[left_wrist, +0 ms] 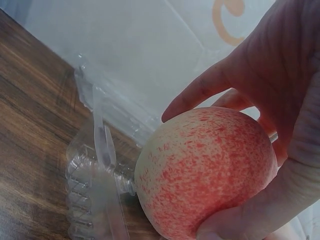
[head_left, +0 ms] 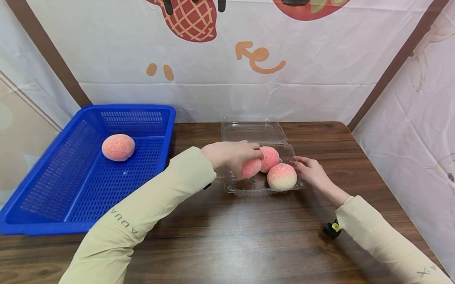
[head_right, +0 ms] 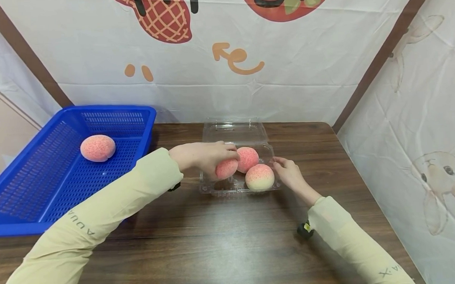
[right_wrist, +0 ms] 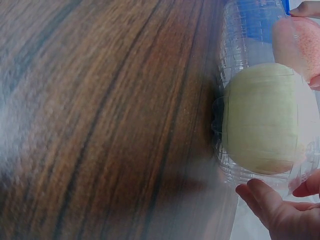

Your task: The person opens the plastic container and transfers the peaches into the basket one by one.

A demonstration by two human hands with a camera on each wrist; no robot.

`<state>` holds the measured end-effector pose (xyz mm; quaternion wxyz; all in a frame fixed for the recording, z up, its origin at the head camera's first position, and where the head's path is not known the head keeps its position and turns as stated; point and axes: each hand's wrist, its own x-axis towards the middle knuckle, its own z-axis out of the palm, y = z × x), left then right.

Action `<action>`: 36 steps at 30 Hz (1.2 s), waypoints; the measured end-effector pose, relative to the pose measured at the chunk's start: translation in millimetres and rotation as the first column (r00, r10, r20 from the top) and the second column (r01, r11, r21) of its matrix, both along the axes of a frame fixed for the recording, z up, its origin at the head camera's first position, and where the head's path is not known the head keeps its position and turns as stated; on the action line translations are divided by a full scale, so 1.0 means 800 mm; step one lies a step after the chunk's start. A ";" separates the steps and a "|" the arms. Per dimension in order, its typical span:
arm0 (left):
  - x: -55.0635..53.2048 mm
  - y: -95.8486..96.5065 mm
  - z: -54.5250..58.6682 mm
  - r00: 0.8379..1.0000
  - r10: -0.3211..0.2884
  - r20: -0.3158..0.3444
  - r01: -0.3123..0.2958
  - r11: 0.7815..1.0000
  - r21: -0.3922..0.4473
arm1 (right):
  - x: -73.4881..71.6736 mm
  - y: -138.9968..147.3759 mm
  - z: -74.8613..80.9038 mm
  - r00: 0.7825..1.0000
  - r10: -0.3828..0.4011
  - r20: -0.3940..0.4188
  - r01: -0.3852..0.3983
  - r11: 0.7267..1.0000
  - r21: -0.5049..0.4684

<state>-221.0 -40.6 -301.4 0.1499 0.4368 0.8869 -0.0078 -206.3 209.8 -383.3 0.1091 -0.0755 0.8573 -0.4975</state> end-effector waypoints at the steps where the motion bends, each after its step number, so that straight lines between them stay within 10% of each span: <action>1: 0.000 -0.001 0.001 1.000 -0.001 -0.001 0.001 1.000 0.006 | 0.000 0.000 0.000 1.000 0.001 -0.002 -0.001 1.000 0.001; 36: -0.002 -0.028 0.021 0.999 0.037 -0.030 -0.034 0.997 0.071 | -0.001 0.001 0.000 1.000 0.003 -0.006 -0.003 1.000 0.017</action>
